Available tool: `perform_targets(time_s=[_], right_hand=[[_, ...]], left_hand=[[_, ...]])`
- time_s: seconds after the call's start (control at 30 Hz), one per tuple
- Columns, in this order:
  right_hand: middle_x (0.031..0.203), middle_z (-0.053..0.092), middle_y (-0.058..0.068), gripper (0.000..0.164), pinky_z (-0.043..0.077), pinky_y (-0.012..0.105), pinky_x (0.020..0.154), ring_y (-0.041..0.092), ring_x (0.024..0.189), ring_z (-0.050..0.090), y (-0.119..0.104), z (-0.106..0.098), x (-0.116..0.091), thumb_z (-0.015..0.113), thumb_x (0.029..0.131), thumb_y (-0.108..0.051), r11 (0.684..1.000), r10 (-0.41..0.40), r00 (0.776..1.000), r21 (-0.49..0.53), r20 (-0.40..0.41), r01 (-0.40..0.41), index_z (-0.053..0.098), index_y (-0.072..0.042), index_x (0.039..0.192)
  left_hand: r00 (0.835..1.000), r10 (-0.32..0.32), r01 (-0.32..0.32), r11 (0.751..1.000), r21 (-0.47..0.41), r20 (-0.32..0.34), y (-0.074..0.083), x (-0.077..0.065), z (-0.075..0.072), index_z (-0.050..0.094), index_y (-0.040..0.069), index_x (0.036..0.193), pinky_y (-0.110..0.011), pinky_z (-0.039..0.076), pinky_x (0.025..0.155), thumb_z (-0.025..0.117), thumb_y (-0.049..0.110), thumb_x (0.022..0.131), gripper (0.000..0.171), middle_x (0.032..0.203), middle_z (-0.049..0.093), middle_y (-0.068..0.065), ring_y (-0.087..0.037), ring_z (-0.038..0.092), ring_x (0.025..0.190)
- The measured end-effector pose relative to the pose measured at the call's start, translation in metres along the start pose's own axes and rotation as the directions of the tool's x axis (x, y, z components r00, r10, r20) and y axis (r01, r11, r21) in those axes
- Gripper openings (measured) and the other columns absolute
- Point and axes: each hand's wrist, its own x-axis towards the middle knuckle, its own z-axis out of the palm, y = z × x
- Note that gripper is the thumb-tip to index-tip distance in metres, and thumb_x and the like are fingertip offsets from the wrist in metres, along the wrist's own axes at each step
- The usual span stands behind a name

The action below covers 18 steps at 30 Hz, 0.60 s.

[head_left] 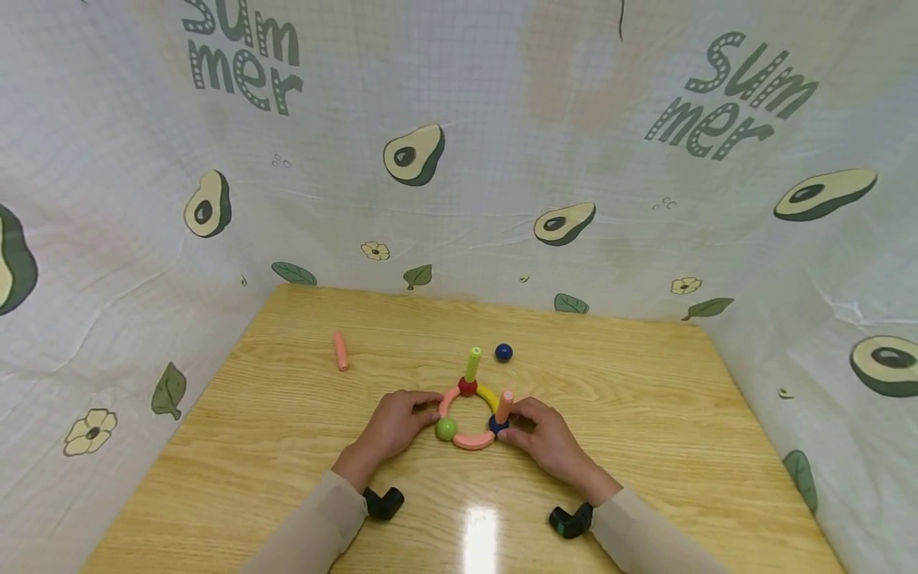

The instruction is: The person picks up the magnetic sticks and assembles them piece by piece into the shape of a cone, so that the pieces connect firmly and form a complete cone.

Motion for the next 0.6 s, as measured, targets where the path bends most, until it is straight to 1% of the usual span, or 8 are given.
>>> perform_targets(time_s=[0.1,0.2,0.27,0.33,0.47,0.53,0.6], right_hand=[[0.113,0.071,-0.013,0.028,0.053,0.029,0.091,0.011,0.101,0.064,0.001,0.001,0.000,0.084,0.091,-0.025,1.000,-0.004,1.000,0.001,-0.004,0.004,0.076,-0.026,0.118],[0.113,0.071,-0.012,0.028,0.053,0.028,0.091,0.011,0.100,0.064,0.001,0.001,0.000,0.084,0.091,-0.024,1.000,-0.007,1.000,0.003,-0.003,0.007,0.076,-0.025,0.118],[0.113,0.071,-0.012,0.028,0.054,0.029,0.091,0.011,0.101,0.064,0.001,0.001,0.000,0.084,0.091,-0.024,1.000,-0.009,1.000,0.010,0.001,0.009,0.076,-0.024,0.118],[0.114,0.071,-0.012,0.028,0.054,0.029,0.091,0.011,0.102,0.065,0.000,0.001,0.000,0.084,0.092,-0.024,1.000,-0.011,1.000,0.013,0.004,0.011,0.076,-0.024,0.119],[0.115,0.071,-0.011,0.028,0.054,0.028,0.091,0.011,0.102,0.064,0.000,0.000,0.000,0.083,0.093,-0.026,1.000,-0.019,1.000,0.022,0.009,0.019,0.076,-0.025,0.119],[0.115,0.071,-0.011,0.027,0.053,0.028,0.090,0.011,0.101,0.063,0.000,0.000,-0.001,0.083,0.093,-0.026,0.999,-0.017,1.000,0.030,0.012,0.016,0.076,-0.025,0.119],[0.115,0.071,-0.011,0.026,0.053,0.027,0.090,0.012,0.101,0.063,-0.001,0.000,-0.001,0.082,0.093,-0.026,0.999,-0.012,1.000,0.037,0.017,0.011,0.076,-0.026,0.118]], left_hand=[[1.000,0.006,-0.006,1.000,0.014,-0.027,-0.002,-0.001,-0.001,0.077,0.019,0.130,-0.047,0.056,0.099,0.075,0.024,0.099,0.031,0.120,0.077,-0.001,-0.023,0.071,0.115],[0.996,0.007,-0.007,1.000,0.008,-0.087,-0.005,-0.002,-0.007,0.077,0.017,0.128,-0.041,0.058,0.089,0.075,0.020,0.099,0.030,0.110,0.078,0.001,-0.017,0.071,0.101],[0.991,-0.006,0.005,1.000,-0.008,-0.132,-0.007,-0.002,-0.014,0.077,0.017,0.128,-0.039,0.058,0.086,0.075,0.019,0.099,0.029,0.107,0.077,0.001,-0.015,0.070,0.097],[0.983,-0.028,0.021,0.999,-0.037,-0.183,-0.010,-0.001,-0.023,0.077,0.016,0.128,-0.039,0.058,0.085,0.075,0.018,0.100,0.028,0.107,0.076,-0.001,-0.017,0.070,0.096],[0.962,-0.070,0.049,0.995,-0.087,-0.265,-0.016,0.002,-0.046,0.074,0.012,0.129,-0.042,0.057,0.090,0.073,0.018,0.102,0.029,0.113,0.073,-0.007,-0.023,0.068,0.102],[0.951,-0.091,0.057,0.991,-0.122,-0.296,-0.021,0.003,-0.058,0.073,0.009,0.131,-0.040,0.056,0.091,0.072,0.018,0.102,0.030,0.116,0.072,-0.010,-0.025,0.067,0.104],[0.939,-0.112,0.065,0.987,-0.150,-0.325,-0.027,0.005,-0.068,0.072,0.008,0.132,-0.036,0.056,0.089,0.071,0.018,0.103,0.031,0.118,0.071,-0.011,-0.026,0.065,0.106]])
